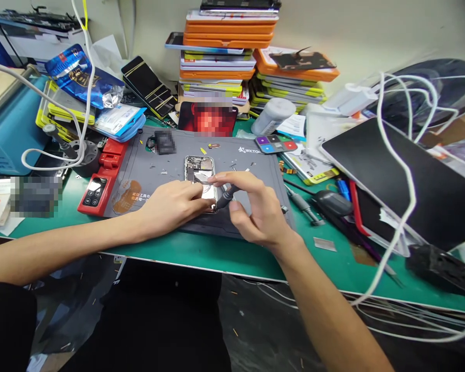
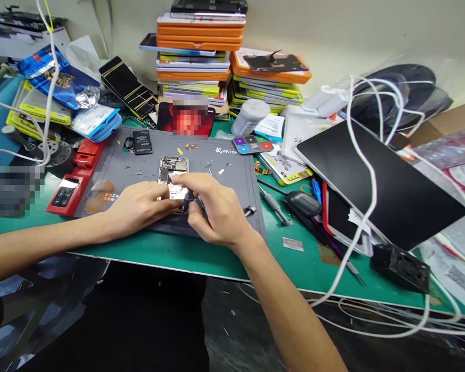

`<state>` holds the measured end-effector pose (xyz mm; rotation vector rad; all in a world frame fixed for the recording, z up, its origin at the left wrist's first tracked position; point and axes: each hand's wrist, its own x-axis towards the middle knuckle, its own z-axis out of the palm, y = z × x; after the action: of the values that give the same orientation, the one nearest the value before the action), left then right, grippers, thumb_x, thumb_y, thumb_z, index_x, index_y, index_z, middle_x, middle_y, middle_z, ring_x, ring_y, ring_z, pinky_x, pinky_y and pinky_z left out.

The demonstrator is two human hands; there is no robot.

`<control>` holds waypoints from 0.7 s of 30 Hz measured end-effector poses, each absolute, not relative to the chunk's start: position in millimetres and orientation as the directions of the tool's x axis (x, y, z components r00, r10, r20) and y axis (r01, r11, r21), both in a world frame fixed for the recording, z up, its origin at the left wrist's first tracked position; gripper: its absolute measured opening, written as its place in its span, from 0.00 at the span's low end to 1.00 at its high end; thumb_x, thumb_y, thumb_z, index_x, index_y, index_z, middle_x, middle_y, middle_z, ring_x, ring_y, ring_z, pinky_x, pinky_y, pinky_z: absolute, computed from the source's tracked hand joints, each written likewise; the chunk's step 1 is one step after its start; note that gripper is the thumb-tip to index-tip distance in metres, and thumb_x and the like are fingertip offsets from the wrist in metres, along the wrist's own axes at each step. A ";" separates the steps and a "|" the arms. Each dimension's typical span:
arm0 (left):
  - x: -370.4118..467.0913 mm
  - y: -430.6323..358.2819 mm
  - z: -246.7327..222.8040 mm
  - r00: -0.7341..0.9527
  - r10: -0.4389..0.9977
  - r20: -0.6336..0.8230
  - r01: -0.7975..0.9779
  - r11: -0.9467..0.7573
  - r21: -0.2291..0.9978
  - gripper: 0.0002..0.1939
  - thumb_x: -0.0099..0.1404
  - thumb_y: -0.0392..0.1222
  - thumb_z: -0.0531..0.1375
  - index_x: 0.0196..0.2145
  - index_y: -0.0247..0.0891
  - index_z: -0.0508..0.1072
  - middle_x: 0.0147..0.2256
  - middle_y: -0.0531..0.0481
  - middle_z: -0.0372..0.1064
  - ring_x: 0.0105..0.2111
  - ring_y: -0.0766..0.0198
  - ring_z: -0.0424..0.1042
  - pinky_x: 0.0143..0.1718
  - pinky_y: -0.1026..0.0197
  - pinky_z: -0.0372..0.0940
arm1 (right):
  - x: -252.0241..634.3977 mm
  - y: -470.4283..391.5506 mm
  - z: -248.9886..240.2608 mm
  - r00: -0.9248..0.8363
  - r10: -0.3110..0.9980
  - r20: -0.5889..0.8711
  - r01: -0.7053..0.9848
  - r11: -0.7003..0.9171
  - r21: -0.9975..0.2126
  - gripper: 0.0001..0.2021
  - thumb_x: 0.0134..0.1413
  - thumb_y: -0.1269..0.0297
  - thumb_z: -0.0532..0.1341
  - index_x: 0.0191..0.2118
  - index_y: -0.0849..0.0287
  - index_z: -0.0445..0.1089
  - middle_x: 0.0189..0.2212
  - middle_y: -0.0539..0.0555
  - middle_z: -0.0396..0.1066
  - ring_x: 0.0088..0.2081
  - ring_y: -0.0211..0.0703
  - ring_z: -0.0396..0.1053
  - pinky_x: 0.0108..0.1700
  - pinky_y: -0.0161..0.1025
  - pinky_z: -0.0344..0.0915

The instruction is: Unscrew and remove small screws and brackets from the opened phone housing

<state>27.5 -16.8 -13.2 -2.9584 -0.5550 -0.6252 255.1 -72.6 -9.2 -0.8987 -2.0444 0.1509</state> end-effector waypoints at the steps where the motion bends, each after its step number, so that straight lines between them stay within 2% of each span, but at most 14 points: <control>1: 26.9 -17.1 -12.5 0.851 0.326 0.411 0.357 -0.934 0.003 0.20 0.84 0.47 0.49 0.47 0.40 0.80 0.40 0.47 0.76 0.37 0.62 0.73 0.37 0.58 0.62 | 255.2 -72.6 -9.6 -0.352 0.651 0.673 0.549 0.726 -0.415 0.29 0.61 0.74 0.57 0.66 0.49 0.62 0.55 0.59 0.78 0.54 0.54 0.79 0.54 0.55 0.78; 5: 25.3 -17.8 -10.1 0.836 0.305 0.456 0.342 -0.940 0.001 0.19 0.83 0.47 0.50 0.47 0.39 0.79 0.41 0.47 0.77 0.37 0.62 0.73 0.38 0.58 0.63 | 255.1 -72.5 -11.2 -0.361 0.640 0.678 0.553 0.733 -0.397 0.28 0.63 0.75 0.54 0.66 0.49 0.61 0.54 0.59 0.78 0.52 0.51 0.79 0.52 0.53 0.79; 8: 24.6 -17.1 -8.7 0.832 0.307 0.462 0.338 -0.941 0.017 0.19 0.83 0.48 0.50 0.45 0.37 0.78 0.40 0.47 0.76 0.37 0.62 0.73 0.37 0.58 0.63 | 253.6 -72.5 -10.0 -0.355 0.618 0.702 0.572 0.737 -0.360 0.28 0.62 0.74 0.57 0.66 0.49 0.60 0.51 0.57 0.79 0.49 0.49 0.80 0.47 0.47 0.79; 10: 24.3 -16.6 -8.0 0.834 0.311 0.456 0.333 -0.942 0.034 0.19 0.83 0.48 0.51 0.44 0.37 0.78 0.40 0.47 0.76 0.37 0.62 0.73 0.37 0.58 0.63 | 252.3 -72.7 -8.0 -0.344 0.631 0.695 0.575 0.727 -0.375 0.28 0.62 0.75 0.57 0.66 0.48 0.60 0.48 0.56 0.79 0.46 0.47 0.80 0.43 0.44 0.79; 14: 24.2 -16.1 -8.2 0.838 0.319 0.443 0.330 -0.942 0.054 0.19 0.83 0.49 0.51 0.42 0.37 0.78 0.40 0.46 0.76 0.37 0.62 0.73 0.38 0.59 0.63 | 250.4 -73.5 -4.5 -0.339 0.651 0.679 0.574 0.715 -0.399 0.25 0.65 0.70 0.60 0.65 0.48 0.61 0.50 0.56 0.78 0.46 0.47 0.79 0.38 0.42 0.78; 18: 23.6 -15.5 -8.9 0.834 0.340 0.435 0.333 -0.938 0.095 0.18 0.82 0.49 0.52 0.44 0.37 0.78 0.41 0.46 0.77 0.38 0.62 0.73 0.38 0.60 0.63 | 248.5 -75.2 -4.4 -0.290 0.679 0.674 0.593 0.680 -0.430 0.22 0.68 0.70 0.61 0.63 0.49 0.63 0.41 0.51 0.77 0.32 0.38 0.74 0.29 0.36 0.73; 21: 23.2 -15.3 -7.5 0.826 0.346 0.446 0.310 -0.938 0.153 0.17 0.82 0.50 0.54 0.44 0.39 0.79 0.41 0.47 0.77 0.38 0.63 0.73 0.38 0.60 0.63 | 246.9 -76.5 -5.2 -0.241 0.670 0.702 0.551 0.690 -0.469 0.22 0.68 0.73 0.62 0.64 0.48 0.64 0.40 0.49 0.76 0.31 0.35 0.75 0.31 0.34 0.76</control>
<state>23.2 -15.3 -7.5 -3.0716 -0.5529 -0.7723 246.9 -76.5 -5.2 -0.9493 -1.9178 0.1509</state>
